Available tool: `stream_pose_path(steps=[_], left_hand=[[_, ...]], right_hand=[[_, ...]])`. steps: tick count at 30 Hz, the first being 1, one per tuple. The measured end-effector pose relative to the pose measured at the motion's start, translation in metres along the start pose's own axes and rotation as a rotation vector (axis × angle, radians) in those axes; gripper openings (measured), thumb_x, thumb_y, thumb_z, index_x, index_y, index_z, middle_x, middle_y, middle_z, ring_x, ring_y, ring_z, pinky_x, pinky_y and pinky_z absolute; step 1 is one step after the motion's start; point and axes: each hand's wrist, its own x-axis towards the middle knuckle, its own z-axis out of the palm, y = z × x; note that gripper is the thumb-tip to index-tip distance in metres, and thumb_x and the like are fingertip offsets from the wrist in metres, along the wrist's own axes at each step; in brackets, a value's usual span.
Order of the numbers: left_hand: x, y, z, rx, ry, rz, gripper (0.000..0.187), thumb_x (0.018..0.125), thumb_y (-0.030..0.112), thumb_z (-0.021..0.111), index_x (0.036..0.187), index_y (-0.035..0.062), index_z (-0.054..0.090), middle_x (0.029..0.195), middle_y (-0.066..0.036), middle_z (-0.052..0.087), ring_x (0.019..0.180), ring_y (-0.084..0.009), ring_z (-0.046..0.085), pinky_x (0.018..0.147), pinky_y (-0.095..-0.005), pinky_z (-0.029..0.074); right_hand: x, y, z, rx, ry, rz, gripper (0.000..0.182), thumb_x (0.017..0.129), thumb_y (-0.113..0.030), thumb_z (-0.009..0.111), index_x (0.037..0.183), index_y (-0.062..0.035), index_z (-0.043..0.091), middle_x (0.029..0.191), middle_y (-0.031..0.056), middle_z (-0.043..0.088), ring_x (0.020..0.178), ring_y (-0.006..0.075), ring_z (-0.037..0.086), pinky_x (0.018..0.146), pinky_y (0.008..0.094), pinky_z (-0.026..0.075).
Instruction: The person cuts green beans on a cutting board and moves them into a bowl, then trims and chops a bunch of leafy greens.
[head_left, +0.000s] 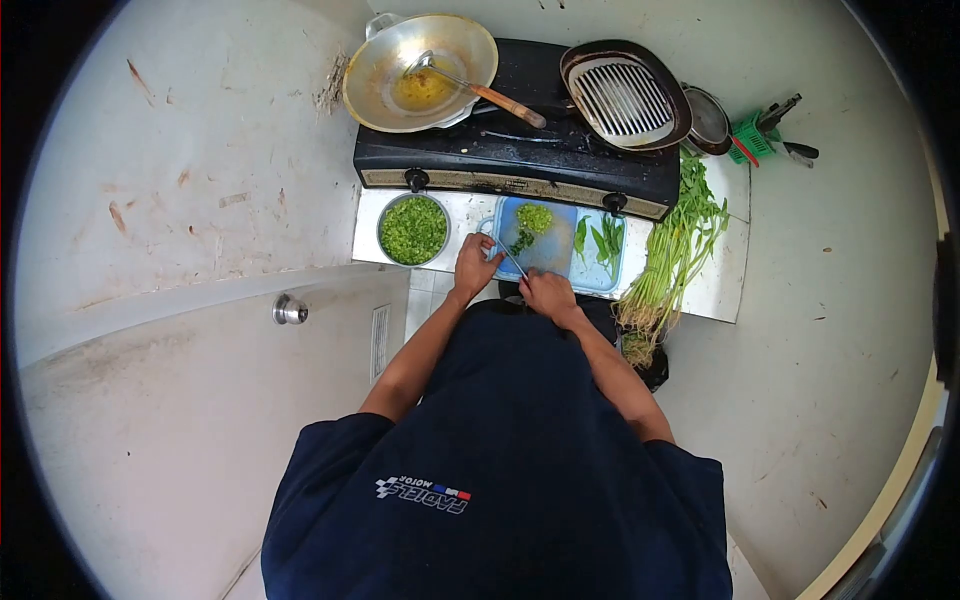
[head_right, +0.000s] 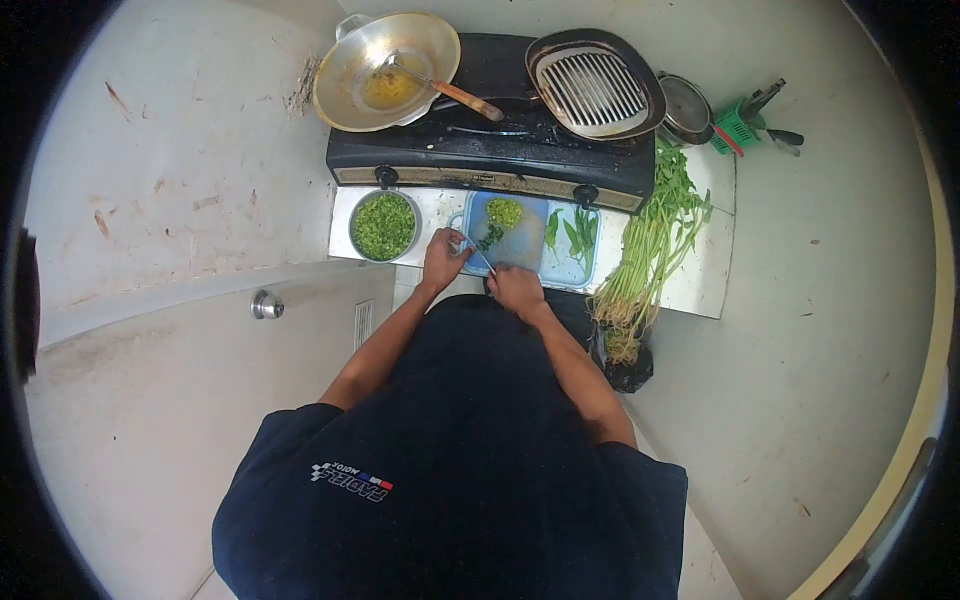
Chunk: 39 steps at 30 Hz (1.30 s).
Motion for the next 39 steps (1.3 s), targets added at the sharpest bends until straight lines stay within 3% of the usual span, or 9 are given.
stream_pose_path(steps=[10,16,25,39], left_hand=[[0.002,0.001,0.000,-0.007,0.001,-0.007,0.034,0.078,0.017,0.086,0.100,0.0035,0.064,0.096,-0.011,0.061,0.078,-0.0252,0.062,0.074,-0.0382,0.054],[0.001,-0.005,0.003,-0.020,0.023,0.013,0.035,0.077,0.018,0.087,0.099,0.0033,0.064,0.095,-0.010,0.061,0.079,-0.0259,0.062,0.074,-0.0381,0.053],[0.001,-0.005,0.001,-0.058,0.019,0.007,0.034,0.077,0.016,0.087,0.099,0.0036,0.064,0.096,-0.010,0.061,0.081,-0.0268,0.063,0.074,-0.0385,0.054],[0.004,-0.006,0.001,-0.039,-0.011,0.011,0.033,0.077,0.015,0.085,0.099,0.0031,0.064,0.096,-0.011,0.061,0.087,-0.0268,0.064,0.078,-0.0381,0.055]], right_hand=[[0.009,-0.002,0.004,-0.005,0.062,-0.038,0.034,0.100,-0.030,0.058,0.089,0.0009,0.065,0.072,0.0240,0.070,0.070,0.0433,0.072,0.067,0.0535,0.058],[0.004,-0.004,-0.002,-0.077,-0.034,0.026,0.036,0.102,-0.033,0.055,0.092,0.0002,0.068,0.080,0.0233,0.073,0.075,0.0398,0.074,0.072,0.0500,0.059],[0.007,-0.002,0.002,-0.048,0.059,0.011,0.037,0.101,-0.034,0.056,0.090,-0.0004,0.066,0.071,0.0244,0.070,0.068,0.0437,0.071,0.066,0.0527,0.057],[0.016,-0.002,0.014,-0.059,0.049,-0.037,0.036,0.101,-0.033,0.057,0.087,0.0004,0.064,0.068,0.0233,0.069,0.067,0.0424,0.071,0.066,0.0519,0.057]])
